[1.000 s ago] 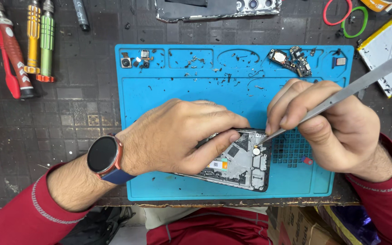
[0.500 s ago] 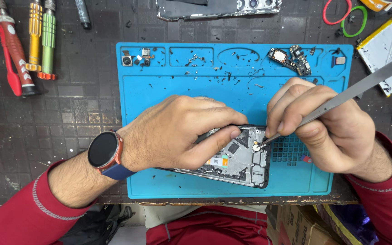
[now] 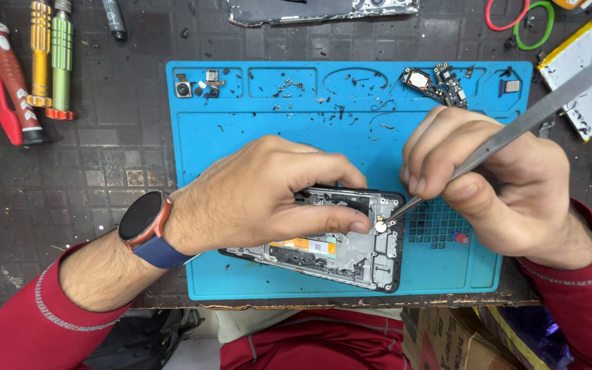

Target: The person works on a disassembled smartphone on a blue silicone mat, using a screwdriver and tweezers to remove screws and pry out broken glass and debris from the phone frame. They rotate the phone to reach different edges and clear fragments from the housing.

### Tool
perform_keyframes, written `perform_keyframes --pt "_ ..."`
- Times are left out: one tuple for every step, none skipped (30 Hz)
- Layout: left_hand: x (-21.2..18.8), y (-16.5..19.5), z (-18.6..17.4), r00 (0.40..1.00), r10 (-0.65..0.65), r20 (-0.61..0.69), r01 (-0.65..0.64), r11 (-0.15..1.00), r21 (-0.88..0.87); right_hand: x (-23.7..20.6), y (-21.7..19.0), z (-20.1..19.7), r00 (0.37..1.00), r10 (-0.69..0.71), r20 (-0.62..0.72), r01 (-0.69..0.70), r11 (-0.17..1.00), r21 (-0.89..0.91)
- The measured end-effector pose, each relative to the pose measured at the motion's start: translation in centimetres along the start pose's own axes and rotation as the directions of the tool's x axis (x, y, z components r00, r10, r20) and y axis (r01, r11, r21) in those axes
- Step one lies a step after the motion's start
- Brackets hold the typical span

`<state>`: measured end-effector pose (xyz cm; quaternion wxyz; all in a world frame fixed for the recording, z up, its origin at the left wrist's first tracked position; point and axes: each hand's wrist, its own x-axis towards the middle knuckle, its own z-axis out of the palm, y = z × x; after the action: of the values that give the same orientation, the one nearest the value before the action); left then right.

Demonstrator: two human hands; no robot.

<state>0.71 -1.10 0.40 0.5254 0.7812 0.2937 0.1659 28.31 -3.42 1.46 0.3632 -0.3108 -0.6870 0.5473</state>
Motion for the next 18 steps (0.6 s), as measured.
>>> perform_keyframes --pt "0.1 0.1 0.0 1.000 -0.006 0.000 0.006 1.000 -0.015 0.0 0.1 0.0 1.000 0.018 -0.008 -0.018 1.000 0.021" --pt "0.1 0.1 -0.1 1.000 -0.012 0.000 0.012 0.999 -0.030 -0.1 0.2 0.0 0.999 0.036 -0.016 -0.036 0.998 0.042" --pt "0.2 0.2 -0.1 1.000 -0.018 0.000 0.018 0.999 -0.045 -0.1 0.2 -0.1 0.999 0.041 -0.020 -0.040 0.998 0.048" --pt "0.2 0.2 -0.2 0.999 -0.033 0.014 0.034 0.998 -0.047 -0.1 0.2 -0.1 0.999 0.045 -0.024 -0.044 0.998 0.053" --pt "0.2 0.2 -0.2 0.998 -0.049 0.027 0.050 0.997 -0.050 -0.2 0.3 -0.1 0.998 0.051 -0.028 -0.049 0.997 0.059" --pt "0.2 0.2 -0.2 0.997 -0.066 0.041 0.069 0.996 -0.057 -0.3 0.3 0.0 0.998 0.059 -0.034 -0.056 0.996 0.076" --pt "0.2 0.2 -0.2 0.999 -0.042 0.031 0.044 0.997 -0.068 -0.4 0.3 0.1 0.997 0.069 -0.039 -0.065 0.993 0.095" --pt "0.2 0.1 -0.1 1.000 -0.017 0.019 0.019 0.997 -0.080 -0.5 0.4 0.2 0.996 0.079 -0.043 -0.074 0.991 0.114" --pt "0.2 0.1 -0.1 1.000 0.006 0.007 -0.005 0.996 -0.091 -0.6 0.5 0.3 0.995 0.085 -0.051 -0.076 0.986 0.149" --pt "0.1 0.0 -0.1 1.000 -0.018 0.025 0.020 0.994 -0.105 -0.6 0.6 0.5 0.994 0.087 -0.059 -0.075 0.980 0.184" --pt "0.1 0.0 -0.2 0.998 -0.040 0.043 0.044 0.992 -0.118 -0.7 0.8 0.7 0.994 0.089 -0.068 -0.073 0.974 0.216" --pt "0.1 -0.1 -0.2 0.996 -0.060 0.063 0.068 0.989 -0.131 -0.8 0.9 0.8 0.993 0.084 -0.083 -0.063 0.971 0.229" --pt "0.2 -0.1 -0.1 0.998 -0.040 0.055 0.047 0.989 -0.140 -0.9 1.0 1.0 0.992 0.080 -0.098 -0.054 0.969 0.241" --pt "0.2 -0.1 -0.2 0.999 -0.020 0.047 0.026 0.989 -0.148 -1.0 1.1 1.1 0.991 0.077 -0.110 -0.047 0.967 0.251" --pt "0.2 -0.1 -0.2 0.999 0.001 0.038 0.005 0.988 -0.156 -1.0 1.2 1.2 0.990 0.074 -0.121 -0.040 0.965 0.260" --pt "0.2 -0.1 -0.2 0.999 0.005 0.039 0.001 0.988 -0.156 -1.1 1.3 1.3 0.989 0.070 -0.130 -0.033 0.963 0.267" --pt "0.2 -0.1 -0.2 0.999 0.009 0.040 -0.003 0.988 -0.155 -1.1 1.4 1.5 0.988 0.069 -0.137 -0.029 0.961 0.275" --pt "0.2 -0.1 -0.2 0.999 0.013 0.041 -0.007 0.988 -0.155 -1.2 1.4 1.6 0.987 0.068 -0.145 -0.025 0.959 0.283"
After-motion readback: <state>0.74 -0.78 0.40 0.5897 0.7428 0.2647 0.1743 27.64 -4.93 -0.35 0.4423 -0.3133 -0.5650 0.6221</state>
